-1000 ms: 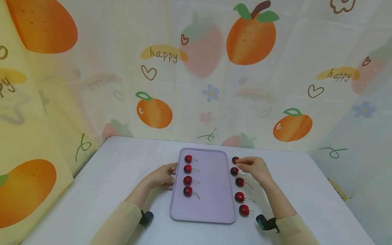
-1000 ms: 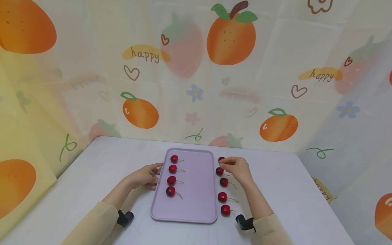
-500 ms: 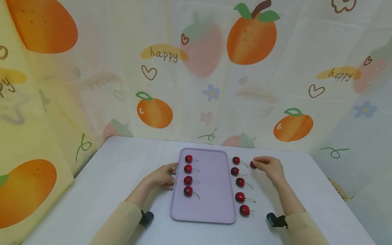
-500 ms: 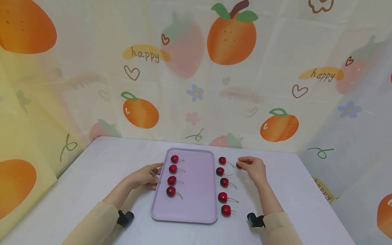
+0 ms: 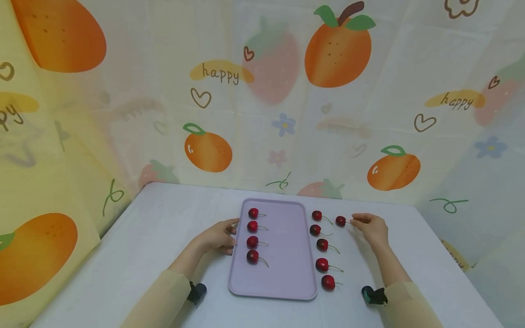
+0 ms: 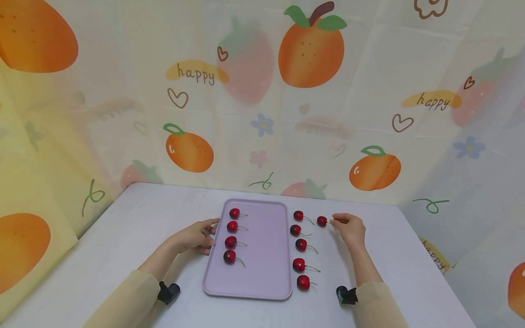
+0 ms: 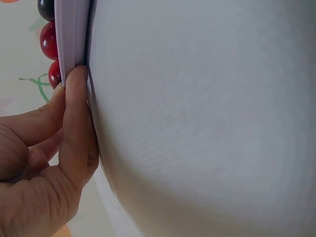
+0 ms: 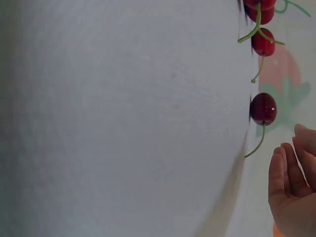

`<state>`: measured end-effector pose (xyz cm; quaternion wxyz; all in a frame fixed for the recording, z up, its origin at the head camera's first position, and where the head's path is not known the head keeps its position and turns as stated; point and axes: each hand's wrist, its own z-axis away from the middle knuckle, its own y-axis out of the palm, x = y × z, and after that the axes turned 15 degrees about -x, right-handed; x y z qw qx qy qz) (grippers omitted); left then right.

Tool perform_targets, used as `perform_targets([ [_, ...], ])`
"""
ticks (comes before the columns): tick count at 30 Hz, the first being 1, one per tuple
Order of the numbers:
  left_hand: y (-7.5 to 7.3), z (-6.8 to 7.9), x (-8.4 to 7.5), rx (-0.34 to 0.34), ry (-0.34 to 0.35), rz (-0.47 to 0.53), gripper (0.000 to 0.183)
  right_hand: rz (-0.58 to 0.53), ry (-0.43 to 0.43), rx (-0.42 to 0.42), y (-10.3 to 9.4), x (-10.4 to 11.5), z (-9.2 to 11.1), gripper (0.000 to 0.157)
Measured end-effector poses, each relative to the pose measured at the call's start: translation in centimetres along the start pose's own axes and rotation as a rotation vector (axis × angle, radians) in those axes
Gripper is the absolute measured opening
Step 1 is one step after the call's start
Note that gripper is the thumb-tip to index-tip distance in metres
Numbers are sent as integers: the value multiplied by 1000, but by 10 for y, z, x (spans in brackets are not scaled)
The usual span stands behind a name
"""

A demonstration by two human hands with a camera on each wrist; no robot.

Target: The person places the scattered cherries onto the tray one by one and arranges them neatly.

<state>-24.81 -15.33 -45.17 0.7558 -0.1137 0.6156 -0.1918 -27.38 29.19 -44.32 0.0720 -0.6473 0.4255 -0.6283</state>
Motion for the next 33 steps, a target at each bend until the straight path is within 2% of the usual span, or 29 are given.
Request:
perform_targets([
  [10, 0, 1, 0, 0, 2, 2, 79, 43, 31, 37, 0, -6, -1, 35],
  [17, 1, -1, 1, -26, -23, -2, 79, 65, 55, 75, 0, -11, -1, 37],
  [33, 1, -2, 1, -26, -19, -1, 79, 108, -39, 103, 1, -14, 0, 32],
])
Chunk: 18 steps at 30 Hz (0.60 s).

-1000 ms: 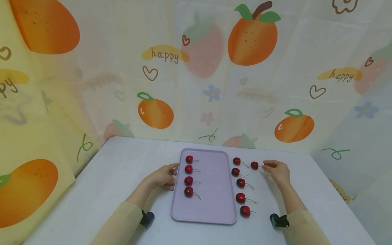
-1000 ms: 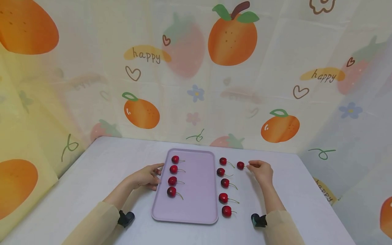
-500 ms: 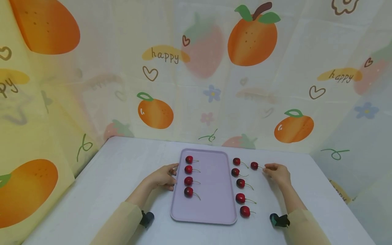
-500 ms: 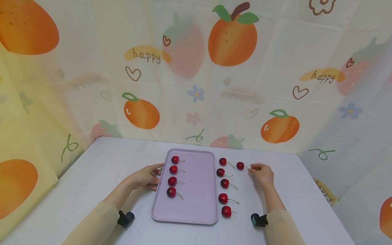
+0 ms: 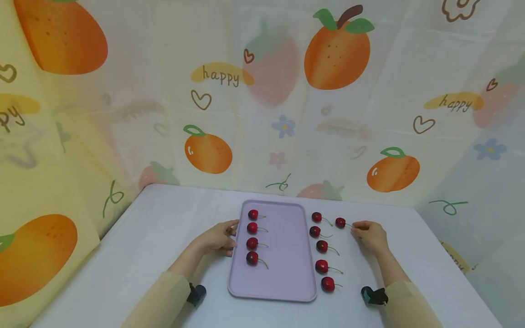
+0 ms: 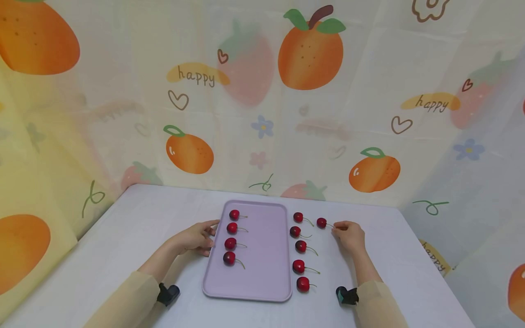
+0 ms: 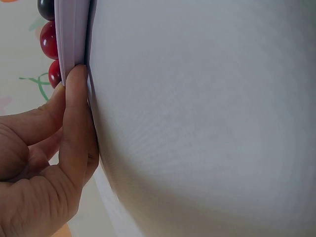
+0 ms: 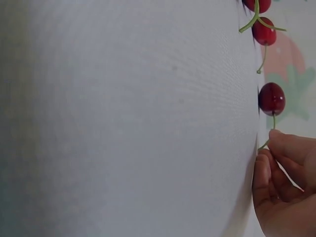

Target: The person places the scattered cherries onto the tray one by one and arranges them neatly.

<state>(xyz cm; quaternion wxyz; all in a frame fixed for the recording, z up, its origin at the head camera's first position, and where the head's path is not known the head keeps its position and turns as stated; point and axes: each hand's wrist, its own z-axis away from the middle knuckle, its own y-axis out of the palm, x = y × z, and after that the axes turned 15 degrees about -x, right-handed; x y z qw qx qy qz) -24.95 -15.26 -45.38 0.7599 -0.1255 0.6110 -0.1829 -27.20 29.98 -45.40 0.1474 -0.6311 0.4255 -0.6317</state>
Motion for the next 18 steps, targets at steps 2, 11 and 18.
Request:
perform_targets([
  [2, -1, 0, 0, 3, 3, 2, 78, 1, -13, 0, 0, 0, 0, 31],
  [11, 0, 1, 1, 1, 1, 4, 78, 28, -46, -10, 1, -2, 0, 27],
  [18, 0, 2, 0, 4, 4, 6, 78, 38, -68, -22, 5, -3, -1, 24],
])
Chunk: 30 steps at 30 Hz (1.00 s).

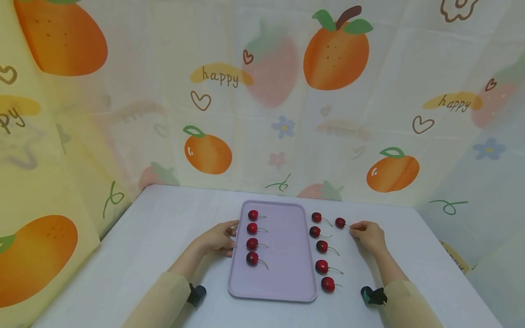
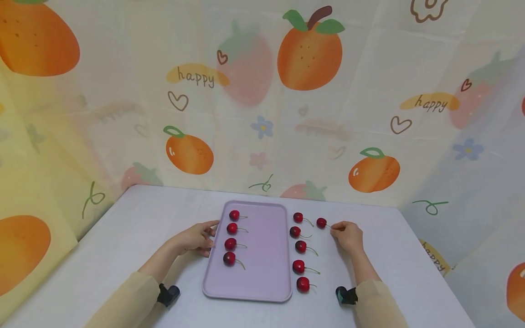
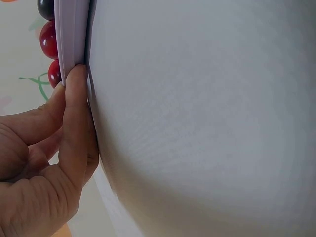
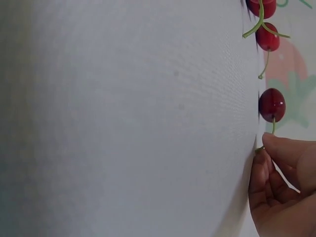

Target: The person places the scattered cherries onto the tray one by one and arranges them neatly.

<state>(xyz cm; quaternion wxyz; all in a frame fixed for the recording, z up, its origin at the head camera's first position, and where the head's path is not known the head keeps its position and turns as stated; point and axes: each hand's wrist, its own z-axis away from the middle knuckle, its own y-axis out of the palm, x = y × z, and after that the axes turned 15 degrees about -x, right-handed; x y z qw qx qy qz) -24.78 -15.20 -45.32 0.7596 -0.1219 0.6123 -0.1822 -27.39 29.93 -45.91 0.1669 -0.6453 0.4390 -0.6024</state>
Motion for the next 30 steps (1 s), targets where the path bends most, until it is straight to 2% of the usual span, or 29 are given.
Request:
perform_targets([
  [15, -1, 1, 0, -4, 2, -5, 78, 26, -19, -23, 5, -4, -1, 21],
  [30, 1, 0, 0, -14, 14, -20, 77, 25, 13, -7, 3, 3, 1, 23],
])
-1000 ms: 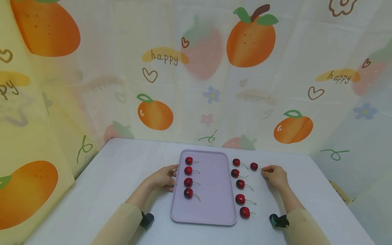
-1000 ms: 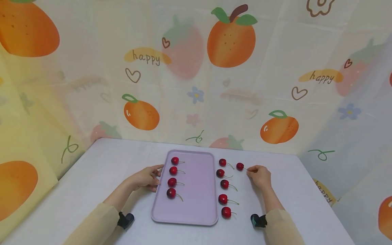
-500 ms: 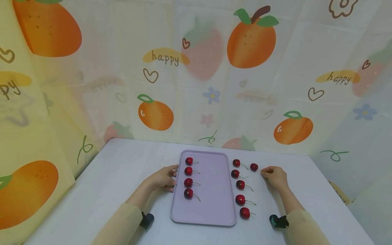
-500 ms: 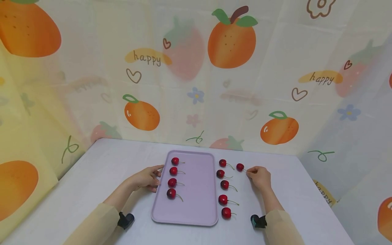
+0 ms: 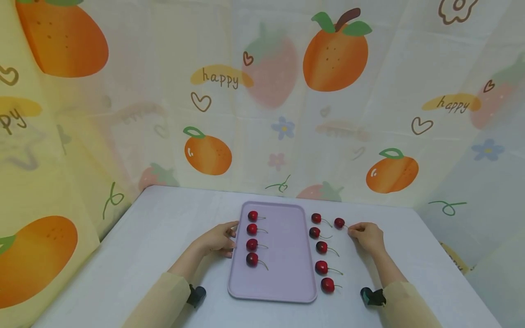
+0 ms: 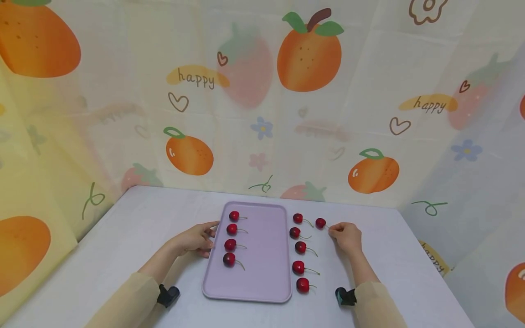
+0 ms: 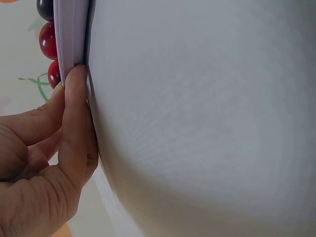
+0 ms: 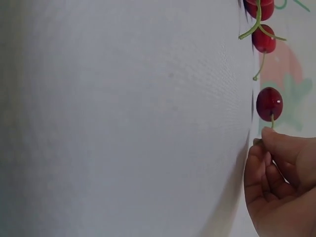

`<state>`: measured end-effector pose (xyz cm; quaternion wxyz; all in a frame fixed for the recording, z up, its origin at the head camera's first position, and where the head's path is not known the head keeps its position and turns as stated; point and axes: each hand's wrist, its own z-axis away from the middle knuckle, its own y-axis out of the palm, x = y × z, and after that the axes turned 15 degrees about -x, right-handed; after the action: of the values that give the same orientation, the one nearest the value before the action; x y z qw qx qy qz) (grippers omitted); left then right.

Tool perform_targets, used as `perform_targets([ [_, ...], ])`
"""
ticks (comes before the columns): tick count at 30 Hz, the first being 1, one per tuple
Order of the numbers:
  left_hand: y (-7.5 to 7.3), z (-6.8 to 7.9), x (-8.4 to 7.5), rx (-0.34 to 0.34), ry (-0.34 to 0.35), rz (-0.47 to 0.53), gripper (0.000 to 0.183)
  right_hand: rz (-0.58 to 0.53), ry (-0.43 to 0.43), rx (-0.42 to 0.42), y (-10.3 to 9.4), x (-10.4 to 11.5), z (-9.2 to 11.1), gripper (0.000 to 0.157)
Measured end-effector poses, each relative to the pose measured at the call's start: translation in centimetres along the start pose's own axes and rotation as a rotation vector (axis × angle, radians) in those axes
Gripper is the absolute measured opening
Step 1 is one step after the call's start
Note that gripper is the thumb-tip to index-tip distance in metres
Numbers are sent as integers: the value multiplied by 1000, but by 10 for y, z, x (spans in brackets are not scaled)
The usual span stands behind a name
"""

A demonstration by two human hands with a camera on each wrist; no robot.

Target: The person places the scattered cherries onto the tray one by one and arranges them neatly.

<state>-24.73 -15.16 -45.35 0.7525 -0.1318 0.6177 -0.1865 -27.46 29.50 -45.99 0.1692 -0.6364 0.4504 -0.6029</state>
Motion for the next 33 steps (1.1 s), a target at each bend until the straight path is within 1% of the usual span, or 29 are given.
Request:
perform_targets([
  [5, 0, 1, 0, 0, -2, -5, 77, -14, -11, -10, -1, 6, 1, 24],
  [11, -1, 1, -1, 9, -2, 0, 77, -44, -7, -6, -2, 19, 4, 25],
  [17, -1, 1, 0, 4, -1, -1, 77, -62, -24, 20, 2, 28, 6, 25],
  [22, -1, 0, 0, 0, -4, -1, 77, -66, -54, 19, 5, 33, 6, 23],
  [24, -1, 0, -1, 2, -2, -3, 77, -66, -68, 23, 5, 36, 7, 23],
  [29, -1, 1, -2, 12, 4, -9, 78, -93, -72, 48, 3, 44, 11, 23],
  [33, -1, 2, -2, 16, 2, -14, 78, -114, -94, 38, 3, 52, 16, 22],
])
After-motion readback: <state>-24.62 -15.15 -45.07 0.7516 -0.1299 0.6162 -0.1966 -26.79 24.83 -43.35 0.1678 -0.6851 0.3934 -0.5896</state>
